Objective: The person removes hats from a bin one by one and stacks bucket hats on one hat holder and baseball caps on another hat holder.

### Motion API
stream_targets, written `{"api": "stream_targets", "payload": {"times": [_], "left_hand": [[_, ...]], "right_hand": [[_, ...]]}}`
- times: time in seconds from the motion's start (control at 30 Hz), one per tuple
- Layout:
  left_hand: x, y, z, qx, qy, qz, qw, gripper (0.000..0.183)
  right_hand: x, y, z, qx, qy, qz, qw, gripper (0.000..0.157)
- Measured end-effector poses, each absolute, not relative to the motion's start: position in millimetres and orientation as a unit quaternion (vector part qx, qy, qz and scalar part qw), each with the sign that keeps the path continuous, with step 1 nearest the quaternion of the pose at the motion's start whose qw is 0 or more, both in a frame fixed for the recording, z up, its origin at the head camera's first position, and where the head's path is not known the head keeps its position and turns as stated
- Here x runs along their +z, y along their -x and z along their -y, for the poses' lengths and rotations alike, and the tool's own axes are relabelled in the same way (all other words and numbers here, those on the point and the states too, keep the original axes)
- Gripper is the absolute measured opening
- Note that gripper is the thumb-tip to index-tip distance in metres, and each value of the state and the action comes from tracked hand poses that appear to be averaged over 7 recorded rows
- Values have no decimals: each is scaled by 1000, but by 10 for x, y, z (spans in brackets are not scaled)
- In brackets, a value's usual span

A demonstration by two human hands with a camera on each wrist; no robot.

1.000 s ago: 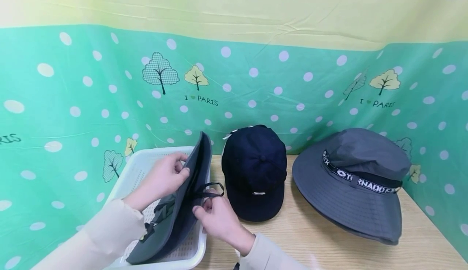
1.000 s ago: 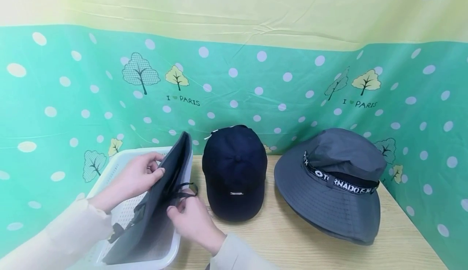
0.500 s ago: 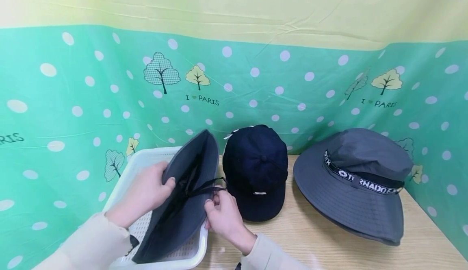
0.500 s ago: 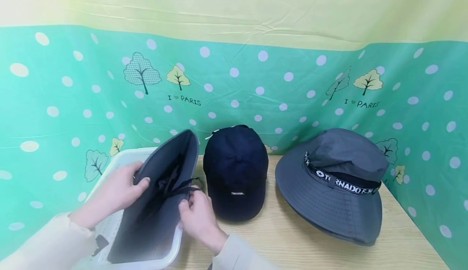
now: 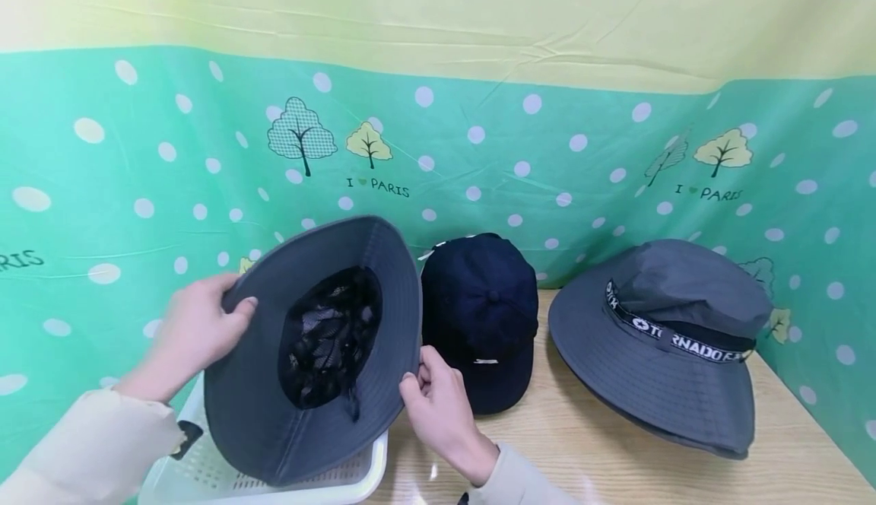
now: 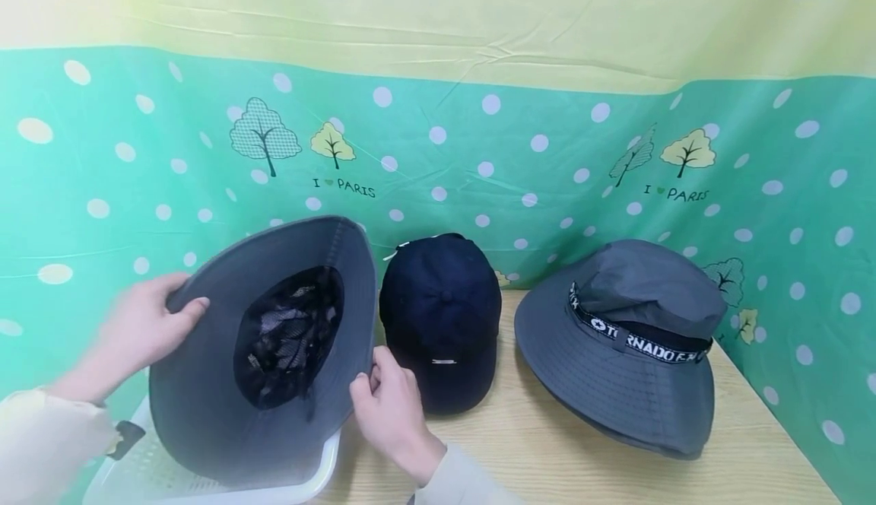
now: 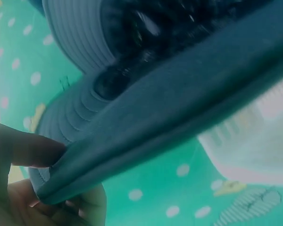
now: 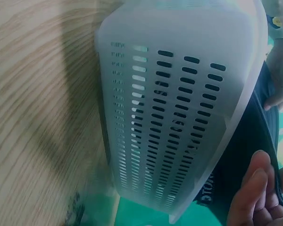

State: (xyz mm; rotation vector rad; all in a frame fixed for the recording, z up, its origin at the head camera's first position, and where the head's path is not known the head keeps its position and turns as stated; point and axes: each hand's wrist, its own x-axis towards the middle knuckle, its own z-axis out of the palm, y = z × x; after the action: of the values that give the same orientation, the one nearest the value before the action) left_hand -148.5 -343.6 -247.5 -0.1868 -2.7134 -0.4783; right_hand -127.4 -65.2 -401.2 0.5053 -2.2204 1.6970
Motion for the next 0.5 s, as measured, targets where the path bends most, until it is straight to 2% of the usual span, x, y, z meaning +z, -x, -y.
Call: {"api": "stream_targets", "payload": {"times": [0.27,0.37,0.5], "left_hand": [[-2416,1517,3725,-177,39,961,211,17],[-2393,1528,3809,-173,41,955,239,14],[-2360,1534,3887,-155,47,945,284,21]], "right_hand": [[-4044,1223,539,588,-172,764,200,26],[-4076,1218,516,601,-184,748,214,27],[-4063,1190,509,634,-196,718,210,24]]}}
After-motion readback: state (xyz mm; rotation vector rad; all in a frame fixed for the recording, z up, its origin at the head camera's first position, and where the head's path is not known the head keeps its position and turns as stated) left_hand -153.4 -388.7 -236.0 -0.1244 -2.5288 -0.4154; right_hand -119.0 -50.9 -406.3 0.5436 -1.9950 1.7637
